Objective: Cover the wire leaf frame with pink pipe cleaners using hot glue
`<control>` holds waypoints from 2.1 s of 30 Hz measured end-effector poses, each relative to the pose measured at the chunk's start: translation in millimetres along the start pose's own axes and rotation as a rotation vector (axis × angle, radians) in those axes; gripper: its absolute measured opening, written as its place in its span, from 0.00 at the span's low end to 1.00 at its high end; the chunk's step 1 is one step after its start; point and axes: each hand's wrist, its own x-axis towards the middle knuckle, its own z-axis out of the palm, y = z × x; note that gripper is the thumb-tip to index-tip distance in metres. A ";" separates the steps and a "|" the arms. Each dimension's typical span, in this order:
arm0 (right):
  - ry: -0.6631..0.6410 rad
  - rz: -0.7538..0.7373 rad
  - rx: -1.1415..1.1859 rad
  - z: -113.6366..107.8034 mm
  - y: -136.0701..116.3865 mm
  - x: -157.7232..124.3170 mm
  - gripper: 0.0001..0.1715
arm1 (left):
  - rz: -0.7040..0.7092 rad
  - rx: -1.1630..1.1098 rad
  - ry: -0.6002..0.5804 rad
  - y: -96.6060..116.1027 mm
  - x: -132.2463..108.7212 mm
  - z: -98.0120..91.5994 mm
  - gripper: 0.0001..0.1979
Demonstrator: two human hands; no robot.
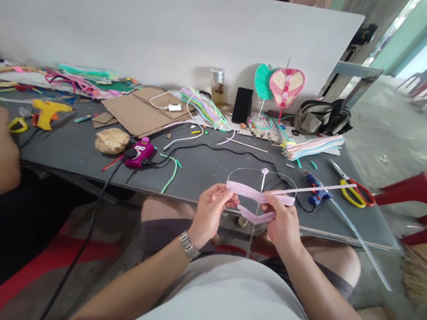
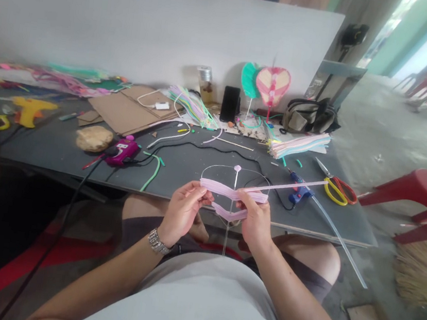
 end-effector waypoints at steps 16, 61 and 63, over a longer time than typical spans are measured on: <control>-0.008 0.027 0.013 6.1 -2.9 -3.3 0.13 | 0.047 -0.045 0.036 -9.7 0.9 3.1 0.15; -0.590 -0.497 -0.907 25.7 -124.7 53.2 0.04 | 0.114 0.267 -0.211 40.3 31.5 66.9 0.17; -0.568 -0.425 -0.834 23.5 -116.3 57.1 0.04 | 0.125 0.276 -0.190 39.8 34.9 67.2 0.17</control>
